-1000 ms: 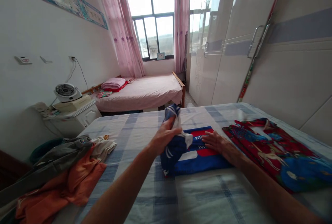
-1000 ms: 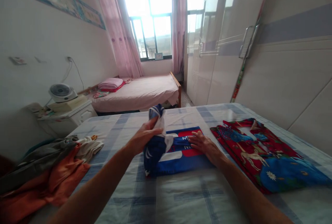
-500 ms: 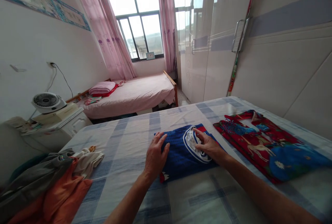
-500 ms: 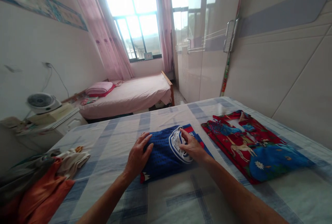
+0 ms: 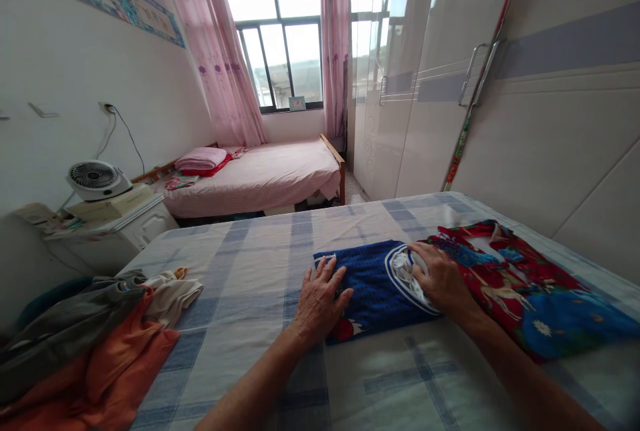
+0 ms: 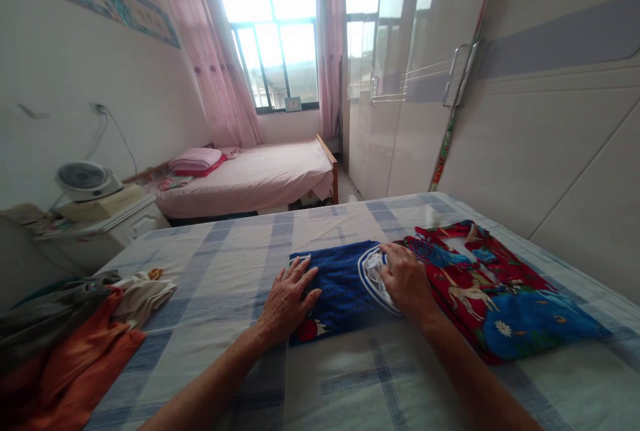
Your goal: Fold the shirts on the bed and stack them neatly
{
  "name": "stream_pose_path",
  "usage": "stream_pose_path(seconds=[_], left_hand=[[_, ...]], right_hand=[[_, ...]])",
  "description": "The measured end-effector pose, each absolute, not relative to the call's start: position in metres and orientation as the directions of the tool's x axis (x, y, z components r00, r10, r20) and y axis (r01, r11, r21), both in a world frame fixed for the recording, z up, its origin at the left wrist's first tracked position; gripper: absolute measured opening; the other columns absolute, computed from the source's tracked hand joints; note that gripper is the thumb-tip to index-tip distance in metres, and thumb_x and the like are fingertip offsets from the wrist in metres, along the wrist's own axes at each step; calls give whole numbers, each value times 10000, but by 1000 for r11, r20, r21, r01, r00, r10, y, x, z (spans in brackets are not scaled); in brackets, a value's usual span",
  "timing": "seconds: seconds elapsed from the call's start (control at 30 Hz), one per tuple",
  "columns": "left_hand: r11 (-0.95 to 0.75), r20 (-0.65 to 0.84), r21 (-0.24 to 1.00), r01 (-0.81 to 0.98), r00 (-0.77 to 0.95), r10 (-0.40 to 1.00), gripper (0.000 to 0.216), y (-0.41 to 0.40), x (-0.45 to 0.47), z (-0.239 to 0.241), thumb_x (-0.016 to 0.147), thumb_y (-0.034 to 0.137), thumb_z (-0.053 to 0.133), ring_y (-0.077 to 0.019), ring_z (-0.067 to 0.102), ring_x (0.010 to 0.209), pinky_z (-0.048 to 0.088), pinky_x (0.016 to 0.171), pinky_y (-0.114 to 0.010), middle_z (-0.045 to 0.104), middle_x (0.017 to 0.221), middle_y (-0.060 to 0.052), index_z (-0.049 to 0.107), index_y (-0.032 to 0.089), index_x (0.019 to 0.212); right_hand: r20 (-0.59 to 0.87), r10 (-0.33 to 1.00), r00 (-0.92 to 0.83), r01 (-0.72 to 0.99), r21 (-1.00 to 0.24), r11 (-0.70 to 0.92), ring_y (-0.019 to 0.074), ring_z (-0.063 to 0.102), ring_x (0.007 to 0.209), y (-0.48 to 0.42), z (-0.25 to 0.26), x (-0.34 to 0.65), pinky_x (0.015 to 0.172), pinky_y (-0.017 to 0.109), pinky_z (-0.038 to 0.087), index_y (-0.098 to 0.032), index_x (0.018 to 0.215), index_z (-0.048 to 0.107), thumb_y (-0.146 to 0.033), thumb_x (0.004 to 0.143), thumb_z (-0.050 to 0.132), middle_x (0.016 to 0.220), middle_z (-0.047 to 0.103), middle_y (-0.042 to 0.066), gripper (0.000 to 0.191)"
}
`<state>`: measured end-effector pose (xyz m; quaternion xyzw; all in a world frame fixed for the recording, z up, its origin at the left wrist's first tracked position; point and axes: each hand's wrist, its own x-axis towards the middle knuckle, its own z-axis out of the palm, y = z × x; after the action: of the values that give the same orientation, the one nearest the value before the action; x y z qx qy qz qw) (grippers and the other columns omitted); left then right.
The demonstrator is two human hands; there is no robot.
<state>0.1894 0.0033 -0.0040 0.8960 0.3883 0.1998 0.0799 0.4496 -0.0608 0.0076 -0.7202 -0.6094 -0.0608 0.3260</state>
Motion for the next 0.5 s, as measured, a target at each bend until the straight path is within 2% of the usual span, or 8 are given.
stream_pose_path(seconds=[0.07,0.13,0.2,0.27,0.33,0.43,0.5], left_hand=[[-616,320,376,692,527,787,407,12,185,-1,888,306,444,-244,361,1310,314,1079,-434,418,1411,-102,512,180,1269],[-559,314,432,707,463,829,411,21,178,-1,840,141,446,-211,447,1247,363,1058,-356,477,1353,-120,531,141,1242],[-567,299,424,706,482,823,525,29,170,-4,737,-8,424,-195,482,1213,381,1048,-340,512,1314,-104,547,151,1222],[-640,305,369,673,563,768,631,33,163,-7,655,-73,402,-202,459,1234,379,1052,-368,493,1337,-78,559,182,1211],[-712,340,312,629,626,702,638,36,157,-10,657,-72,410,-219,413,1272,368,1060,-407,447,1384,-57,563,215,1205],[-787,396,247,566,682,614,565,40,151,-10,715,-22,457,-232,358,1309,341,1078,-430,405,1421,-45,560,245,1202],[-821,396,221,526,721,568,555,44,149,-9,726,-10,466,-223,353,1313,331,1085,-419,411,1418,-47,553,247,1210]], right_hand=[[550,827,113,928,-356,110,238,510,1134,-65,17,429,997,423,375,-174,1138,590,-165,808,421,1199,585,106,371],[529,846,-67,890,-352,291,196,515,1121,-72,21,406,996,380,376,-213,1132,586,-172,838,434,1193,587,73,333],[443,855,-269,833,-338,438,196,497,1139,-78,20,383,991,376,367,-243,1148,575,-218,820,528,1209,579,52,333],[357,832,-425,788,-306,534,228,473,1161,-84,15,365,982,404,352,-259,1178,557,-296,758,639,1218,576,47,429],[326,818,-474,788,-258,559,250,473,1149,-86,10,352,965,426,343,-249,1193,545,-331,733,676,1202,584,63,486],[364,809,-461,823,-167,543,234,513,1079,-82,3,345,942,417,342,-214,1108,584,-226,807,595,1105,625,84,301],[390,800,-456,827,-148,543,217,543,1018,-77,-1,345,911,390,361,-194,1001,612,-144,841,519,1018,649,84,192]])
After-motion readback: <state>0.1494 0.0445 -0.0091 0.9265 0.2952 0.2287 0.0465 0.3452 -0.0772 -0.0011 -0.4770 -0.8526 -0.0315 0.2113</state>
